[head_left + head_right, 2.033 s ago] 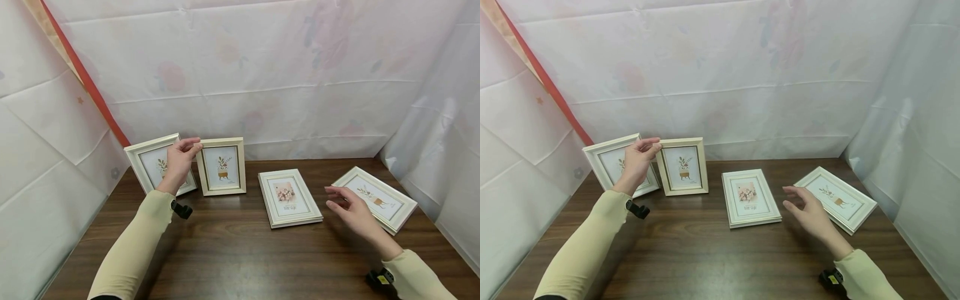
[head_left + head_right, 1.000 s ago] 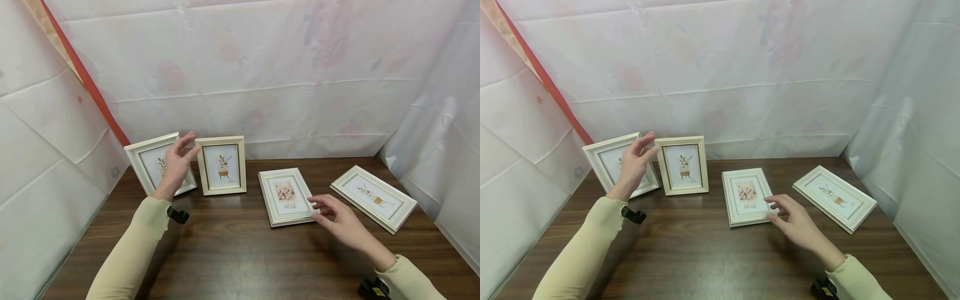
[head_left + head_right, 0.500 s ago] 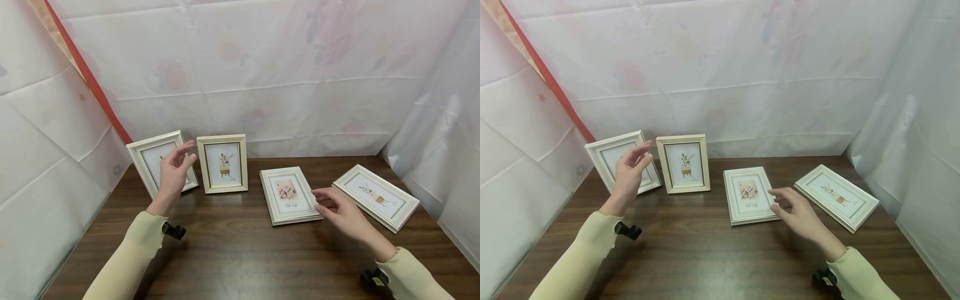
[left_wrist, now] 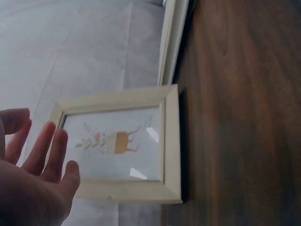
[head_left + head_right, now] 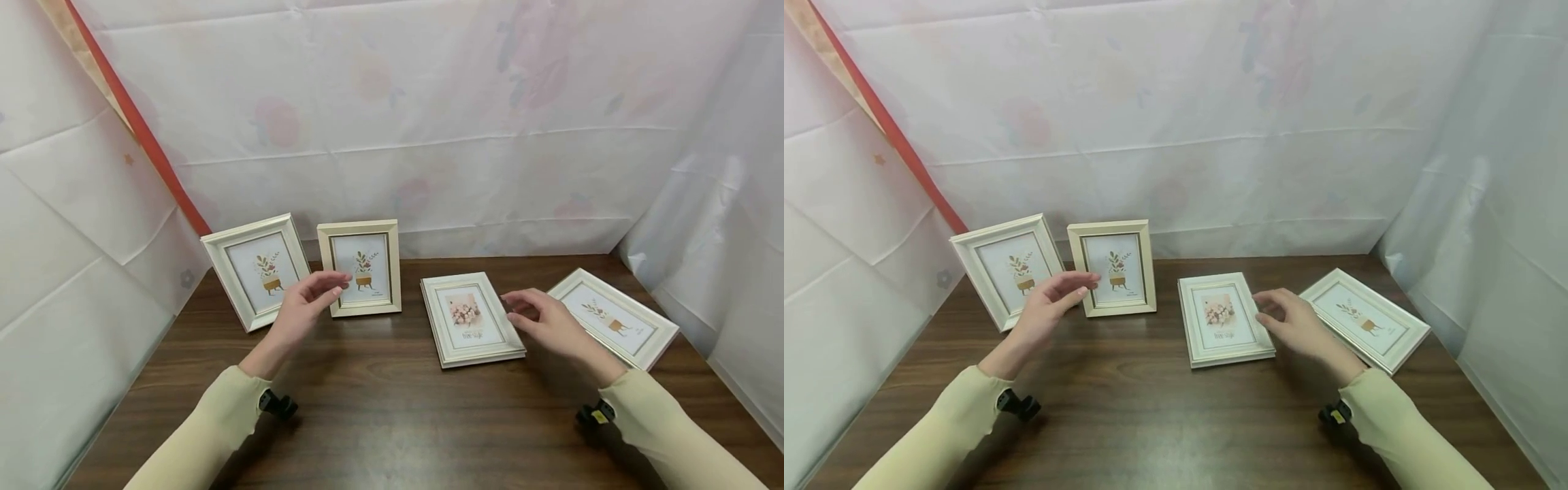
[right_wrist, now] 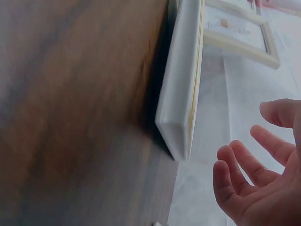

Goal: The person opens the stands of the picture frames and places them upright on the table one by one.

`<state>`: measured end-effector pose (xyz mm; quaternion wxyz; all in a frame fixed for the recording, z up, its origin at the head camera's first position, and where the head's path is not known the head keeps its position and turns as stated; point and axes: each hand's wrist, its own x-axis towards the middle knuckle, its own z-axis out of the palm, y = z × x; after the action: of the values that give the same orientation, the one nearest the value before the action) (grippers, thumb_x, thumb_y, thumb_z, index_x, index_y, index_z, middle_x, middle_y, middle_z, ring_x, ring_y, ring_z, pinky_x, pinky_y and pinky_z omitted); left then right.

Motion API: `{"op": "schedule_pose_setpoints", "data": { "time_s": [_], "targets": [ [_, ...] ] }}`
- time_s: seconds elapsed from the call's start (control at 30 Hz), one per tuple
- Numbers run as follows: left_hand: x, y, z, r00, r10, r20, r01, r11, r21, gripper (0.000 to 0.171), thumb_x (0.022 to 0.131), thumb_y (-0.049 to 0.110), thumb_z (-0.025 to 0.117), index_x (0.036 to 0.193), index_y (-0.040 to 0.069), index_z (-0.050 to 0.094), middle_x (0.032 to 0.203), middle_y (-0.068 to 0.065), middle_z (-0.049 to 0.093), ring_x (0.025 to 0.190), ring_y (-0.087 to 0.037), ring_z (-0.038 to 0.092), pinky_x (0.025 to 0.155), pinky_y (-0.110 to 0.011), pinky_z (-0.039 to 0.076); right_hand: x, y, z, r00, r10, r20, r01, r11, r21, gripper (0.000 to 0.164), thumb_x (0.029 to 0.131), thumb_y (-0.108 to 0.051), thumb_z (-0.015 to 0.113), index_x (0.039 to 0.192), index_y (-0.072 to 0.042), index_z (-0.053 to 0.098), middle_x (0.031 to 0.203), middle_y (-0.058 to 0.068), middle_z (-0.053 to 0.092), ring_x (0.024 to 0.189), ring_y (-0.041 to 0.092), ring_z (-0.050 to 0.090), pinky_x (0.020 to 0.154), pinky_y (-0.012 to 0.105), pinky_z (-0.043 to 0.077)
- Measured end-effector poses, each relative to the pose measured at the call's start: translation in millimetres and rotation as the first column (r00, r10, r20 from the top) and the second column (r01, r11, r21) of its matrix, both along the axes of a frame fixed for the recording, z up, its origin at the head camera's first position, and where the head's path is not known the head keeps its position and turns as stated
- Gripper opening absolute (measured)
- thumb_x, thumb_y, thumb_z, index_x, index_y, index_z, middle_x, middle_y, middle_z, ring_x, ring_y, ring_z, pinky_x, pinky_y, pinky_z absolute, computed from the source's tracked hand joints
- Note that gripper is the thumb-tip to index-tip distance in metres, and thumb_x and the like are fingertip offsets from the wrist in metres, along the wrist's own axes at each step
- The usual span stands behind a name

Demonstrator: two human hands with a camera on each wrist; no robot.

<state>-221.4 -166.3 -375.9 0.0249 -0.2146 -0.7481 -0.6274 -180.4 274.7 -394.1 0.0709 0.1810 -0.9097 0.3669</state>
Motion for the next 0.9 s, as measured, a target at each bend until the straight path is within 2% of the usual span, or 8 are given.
{"op": "schedule_pose_setpoints", "data": {
  "time_s": [0.17,0.4,0.57,0.63,0.77,0.9],
  "targets": [
    [8.6,9,-2.5,0.992,-0.126,0.022,0.127,0.991,-0.051,0.027,0.099,0.005,0.061,0.125,0.001,0.063,0.127,-0.019,0.064,0.116,-0.037,0.060,0.093,-0.033,0.053,-19.8,5,2.1,0.999,-0.021,0.036,0.019,0.999,0.041,0.028,0.097,-0.010,0.066,0.123,0.001,0.065,0.116,0.016,0.066,0.101,0.028,0.065,0.085,0.046,0.053],
    [22.3,22,-2.5,0.977,-0.202,0.065,0.207,0.976,-0.071,0.027,0.098,0.005,0.062,0.125,0.005,0.064,0.125,-0.011,0.066,0.115,-0.032,0.062,0.094,-0.037,0.052,-44.5,8,5.6,0.997,-0.027,0.076,0.019,0.995,0.102,0.030,0.100,-0.019,0.062,0.124,-0.002,0.064,0.115,0.015,0.068,0.102,0.029,0.064,0.085,0.047,0.051],
    [28.1,27,-4.9,0.961,-0.263,0.088,0.267,0.963,-0.043,0.026,0.099,0.005,0.061,0.125,0.006,0.065,0.125,-0.012,0.066,0.117,-0.037,0.060,0.095,-0.034,0.051,-67.3,4,5.3,0.992,-0.047,0.120,0.031,0.991,0.134,0.032,0.101,-0.020,0.060,0.127,-0.002,0.063,0.117,0.014,0.067,0.106,0.031,0.062,0.088,0.049,0.050],
    [28.8,28,-6.1,0.951,-0.292,0.098,0.296,0.954,-0.033,0.027,0.099,0.004,0.060,0.125,0.004,0.064,0.127,-0.018,0.064,0.119,-0.041,0.058,0.096,-0.032,0.051,-78.5,2,1.9,0.990,-0.052,0.127,0.033,0.990,0.140,0.031,0.100,-0.019,0.060,0.127,-0.002,0.064,0.116,0.014,0.067,0.106,0.031,0.062,0.088,0.049,0.050],
    [28.2,29,-8.6,0.936,-0.328,0.132,0.338,0.938,-0.069,0.027,0.100,0.007,0.060,0.127,0.006,0.064,0.127,-0.018,0.064,0.120,-0.039,0.057,0.097,-0.031,0.050,-96.5,-1,-5.2,0.986,-0.069,0.150,0.048,0.989,0.143,0.030,0.100,-0.019,0.060,0.126,-0.004,0.064,0.115,0.013,0.067,0.105,0.030,0.062,0.087,0.048,0.050],
    [28.1,28,-12.7,0.905,-0.396,0.155,0.414,0.903,-0.114,0.029,0.100,0.008,0.059,0.129,0.007,0.064,0.128,-0.015,0.064,0.121,-0.037,0.058,0.098,-0.033,0.049,-110.0,-3,-9.7,0.983,-0.085,0.163,0.062,0.988,0.143,0.030,0.101,-0.019,0.059,0.126,-0.004,0.065,0.116,0.014,0.066,0.107,0.031,0.060,0.088,0.048,0.050]
  ]
}}
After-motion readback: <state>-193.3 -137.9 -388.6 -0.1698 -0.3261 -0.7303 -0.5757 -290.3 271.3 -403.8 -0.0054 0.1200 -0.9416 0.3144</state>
